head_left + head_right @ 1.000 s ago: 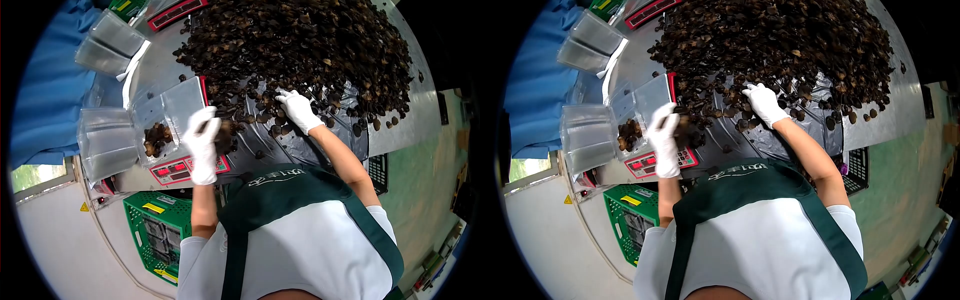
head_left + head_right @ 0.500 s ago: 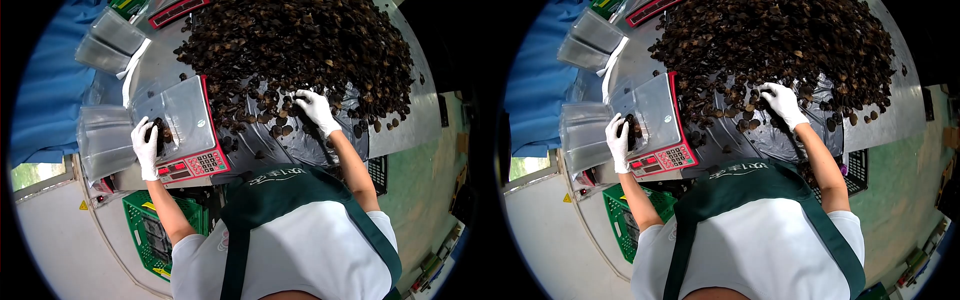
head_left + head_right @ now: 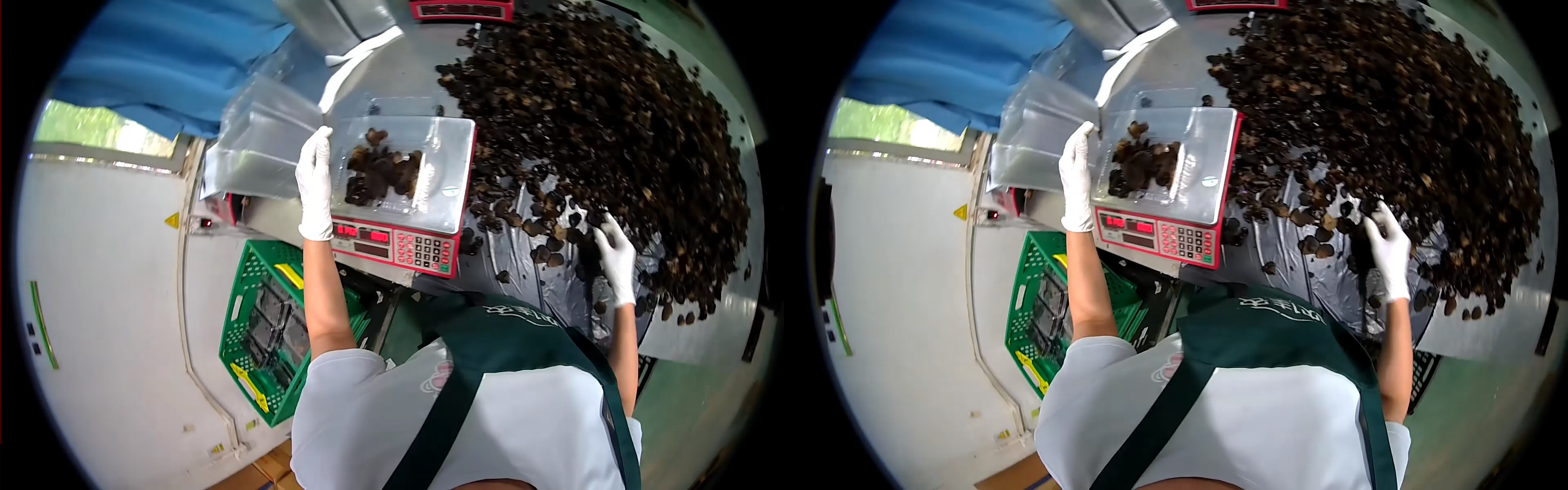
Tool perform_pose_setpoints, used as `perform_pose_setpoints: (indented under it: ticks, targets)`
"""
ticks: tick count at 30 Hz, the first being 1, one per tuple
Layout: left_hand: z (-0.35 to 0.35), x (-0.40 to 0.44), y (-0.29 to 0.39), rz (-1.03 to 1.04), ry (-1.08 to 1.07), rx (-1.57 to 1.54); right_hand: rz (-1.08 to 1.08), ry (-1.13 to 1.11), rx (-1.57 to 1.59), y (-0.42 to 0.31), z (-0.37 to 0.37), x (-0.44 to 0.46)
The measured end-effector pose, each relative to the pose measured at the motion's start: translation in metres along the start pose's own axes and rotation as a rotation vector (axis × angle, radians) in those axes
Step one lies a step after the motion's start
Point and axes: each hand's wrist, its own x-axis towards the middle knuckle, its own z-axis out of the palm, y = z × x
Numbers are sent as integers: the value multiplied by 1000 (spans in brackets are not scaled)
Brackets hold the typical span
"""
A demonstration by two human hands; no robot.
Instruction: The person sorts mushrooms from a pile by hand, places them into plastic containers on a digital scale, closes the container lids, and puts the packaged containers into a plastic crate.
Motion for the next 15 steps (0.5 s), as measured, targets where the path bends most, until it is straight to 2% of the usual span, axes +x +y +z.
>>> perform_pose_setpoints:
  ticks: [1,3,5,7,9,10,12,13,15]
  targets:
    - [-6,0,3,-100,40,-29,18,6,10,2,-14,-6]
    - [-22,-1,-21,-92,71,22,207,-185,59,17,-52,-19]
    - [-34,-6,-37,-91,95,73,229,-437,-103,15,-98,-34]
    - [-43,-13,-46,-135,89,68,437,-546,-185,20,-133,-56]
    - [-47,-18,-55,-182,96,25,347,-691,-369,72,-170,-80]
    - [-47,-20,-58,-219,84,-12,239,-778,-577,88,-186,-90]
    - [-45,-24,-58,-228,58,-21,197,-800,-883,64,-196,-91]
    - [-40,-27,-38,-297,44,-68,190,-803,-887,52,-185,-88]
    - [-37,-27,-47,-266,25,-47,260,-497,-781,28,-162,-76]
